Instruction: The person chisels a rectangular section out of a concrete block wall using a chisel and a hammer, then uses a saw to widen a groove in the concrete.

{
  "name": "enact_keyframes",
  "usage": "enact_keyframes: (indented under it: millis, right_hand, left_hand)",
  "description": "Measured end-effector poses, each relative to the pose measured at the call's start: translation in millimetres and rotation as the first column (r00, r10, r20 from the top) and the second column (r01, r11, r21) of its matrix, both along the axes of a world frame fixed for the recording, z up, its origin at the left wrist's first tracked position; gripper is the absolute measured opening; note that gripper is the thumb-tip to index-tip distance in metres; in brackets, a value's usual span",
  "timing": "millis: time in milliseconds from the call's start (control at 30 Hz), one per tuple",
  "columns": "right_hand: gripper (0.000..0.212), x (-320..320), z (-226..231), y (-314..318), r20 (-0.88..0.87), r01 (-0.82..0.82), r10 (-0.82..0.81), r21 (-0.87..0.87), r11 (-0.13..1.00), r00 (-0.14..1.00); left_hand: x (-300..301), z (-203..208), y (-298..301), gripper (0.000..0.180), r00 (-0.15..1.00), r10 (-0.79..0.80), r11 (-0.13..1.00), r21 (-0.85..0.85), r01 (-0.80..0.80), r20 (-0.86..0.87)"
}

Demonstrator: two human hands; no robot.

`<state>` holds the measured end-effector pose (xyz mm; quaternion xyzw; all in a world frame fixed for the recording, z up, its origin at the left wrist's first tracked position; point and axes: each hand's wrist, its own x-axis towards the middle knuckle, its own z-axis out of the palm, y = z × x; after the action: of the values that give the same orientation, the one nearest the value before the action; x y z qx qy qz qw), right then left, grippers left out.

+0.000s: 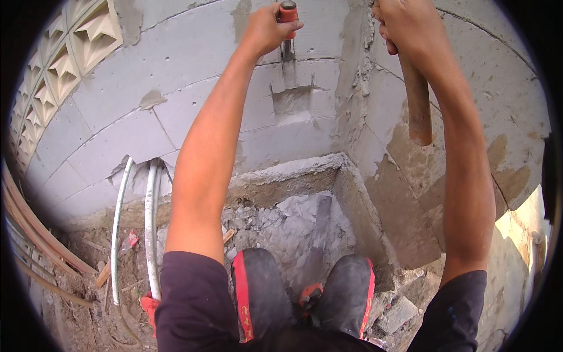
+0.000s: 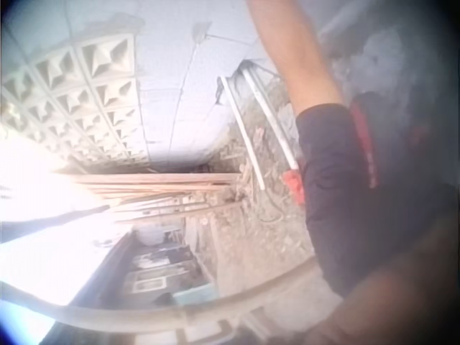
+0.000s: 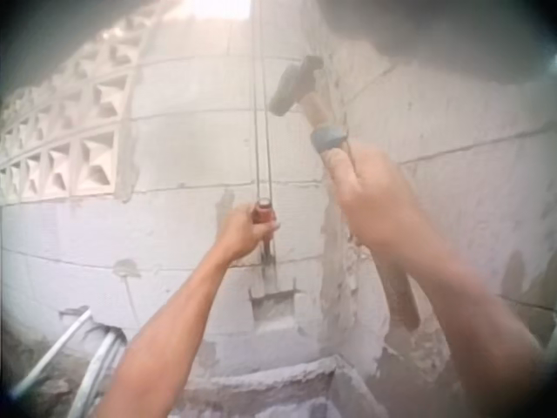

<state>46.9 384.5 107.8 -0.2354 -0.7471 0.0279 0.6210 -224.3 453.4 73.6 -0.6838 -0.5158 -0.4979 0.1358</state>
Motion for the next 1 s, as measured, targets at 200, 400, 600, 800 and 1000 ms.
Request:
enact_keyframes:
  millis: [200, 400, 600, 800, 1000]
  right_hand:
    - [0.038, -4, -3, 43, 0.427, 0.081, -0.019, -0.128, 0.988, 0.904]
    - [0.039, -18, -11, 50, 0.193, 0.008, -0.009, 0.003, 1.000, 0.981]
    - [0.038, -9, -4, 27, 0.181, -0.079, 0.103, -0.138, 0.987, 0.978]
    - [0.038, -18, -24, 83, 0.403, 0.076, -0.082, 0.030, 0.997, 0.912]
    - [0.036, 1, -3, -1, 0.009, 0.015, -0.015, -0.078, 0.997, 1.000]
  left_hand:
    - [6, -2, 4, 0.028, 0.999, 0.009, 0.998, -0.060, -0.006, 0.047]
    - [2, -3, 0, 0.030, 0.997, 0.039, 0.999, -0.035, -0.037, 0.067]
    - [-21, -5, 5, 0.037, 0.994, 0.057, 0.998, -0.030, -0.055, 0.093]
    - [-11, -16, 10, 0.035, 0.998, 0.039, 0.999, -0.010, -0.038, 0.054]
    - [-11, -16, 5, 0.034, 0.994, 0.064, 0.998, -0.012, -0.064, 0.088]
